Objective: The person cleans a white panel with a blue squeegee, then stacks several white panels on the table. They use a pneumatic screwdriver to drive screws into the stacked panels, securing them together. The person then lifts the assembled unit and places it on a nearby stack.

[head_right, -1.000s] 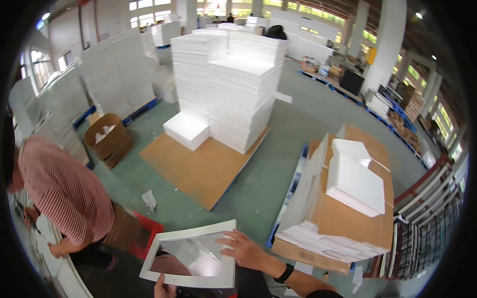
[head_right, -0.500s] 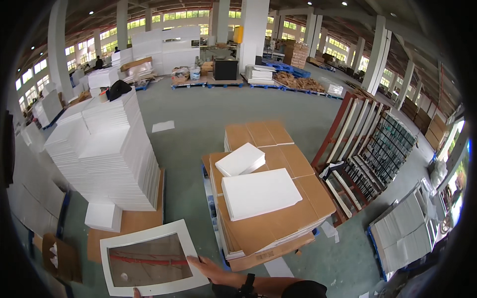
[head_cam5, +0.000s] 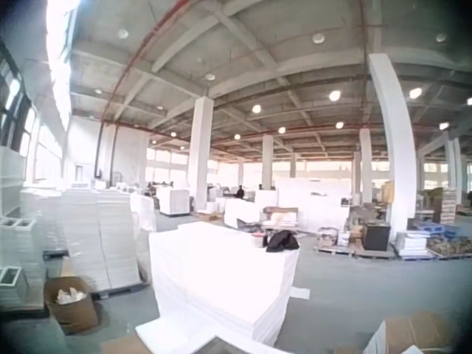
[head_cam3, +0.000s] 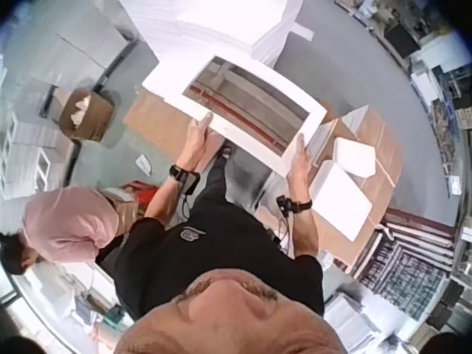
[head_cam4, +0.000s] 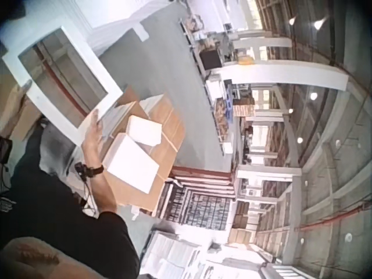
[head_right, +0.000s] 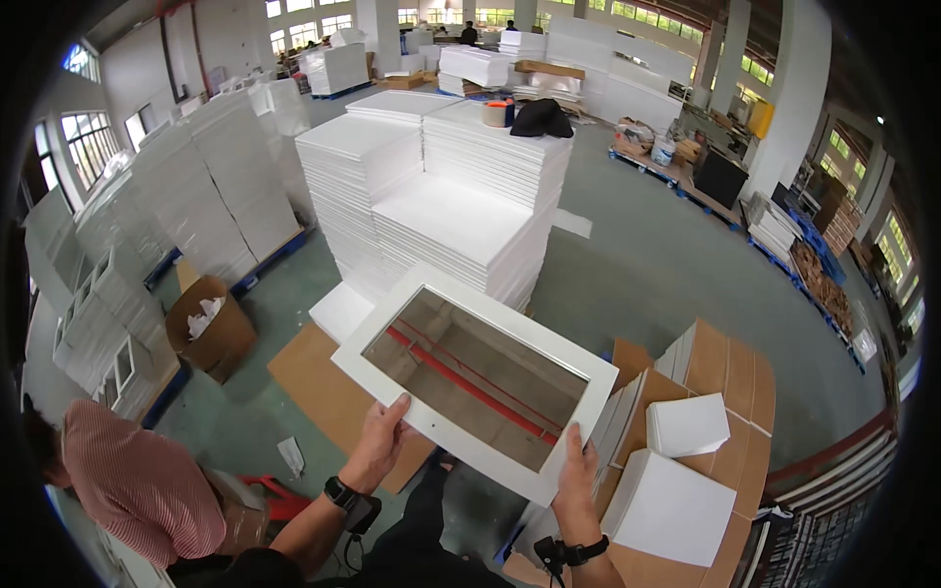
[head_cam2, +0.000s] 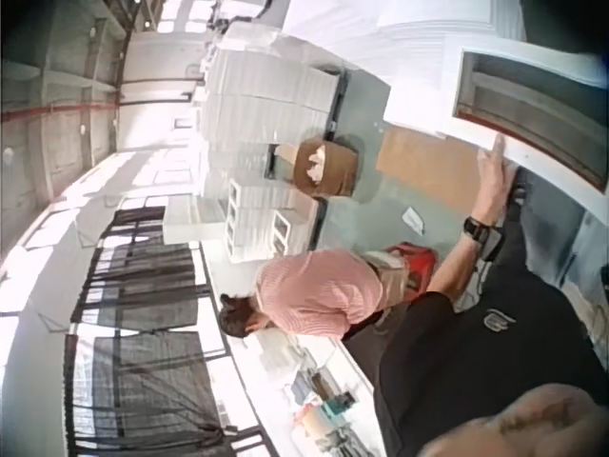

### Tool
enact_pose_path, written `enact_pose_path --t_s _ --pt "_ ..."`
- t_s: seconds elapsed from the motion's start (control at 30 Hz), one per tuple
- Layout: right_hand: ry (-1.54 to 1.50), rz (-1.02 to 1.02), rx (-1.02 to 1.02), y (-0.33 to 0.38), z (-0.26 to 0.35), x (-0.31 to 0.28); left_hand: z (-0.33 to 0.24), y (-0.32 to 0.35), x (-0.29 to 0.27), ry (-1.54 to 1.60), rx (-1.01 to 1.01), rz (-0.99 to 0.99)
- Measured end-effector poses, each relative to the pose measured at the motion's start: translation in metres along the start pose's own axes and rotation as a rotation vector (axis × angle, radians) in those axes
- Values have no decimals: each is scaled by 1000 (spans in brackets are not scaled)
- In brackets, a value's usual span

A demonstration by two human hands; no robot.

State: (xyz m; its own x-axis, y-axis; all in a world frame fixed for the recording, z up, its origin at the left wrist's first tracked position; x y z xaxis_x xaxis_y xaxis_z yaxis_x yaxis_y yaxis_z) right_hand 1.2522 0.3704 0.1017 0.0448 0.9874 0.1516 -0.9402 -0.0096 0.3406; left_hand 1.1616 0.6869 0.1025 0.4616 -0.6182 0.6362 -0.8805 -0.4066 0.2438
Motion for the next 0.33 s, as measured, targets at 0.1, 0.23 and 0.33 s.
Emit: enact_pose_path --t_s 0.1,0.23,0.33 --pt "-36 20 -76 -96 39 76 -39 -119 13 -96 141 -46" --pt "-22 38 -48 -225 76 169 -89 -273 18 -282 171 -185" --pt "-19 43 -24 -311 81 225 -119 -368 16 -299 176 -208"
Point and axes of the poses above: each hand's wrist, its own y-axis away from the middle knuckle, its own x-axis out of the palm, z = x × y, the point moved 7 cm from there along -y, towards the middle knuckle, and after that the axes turned 7 degrees about y, right-handed, at the moved point
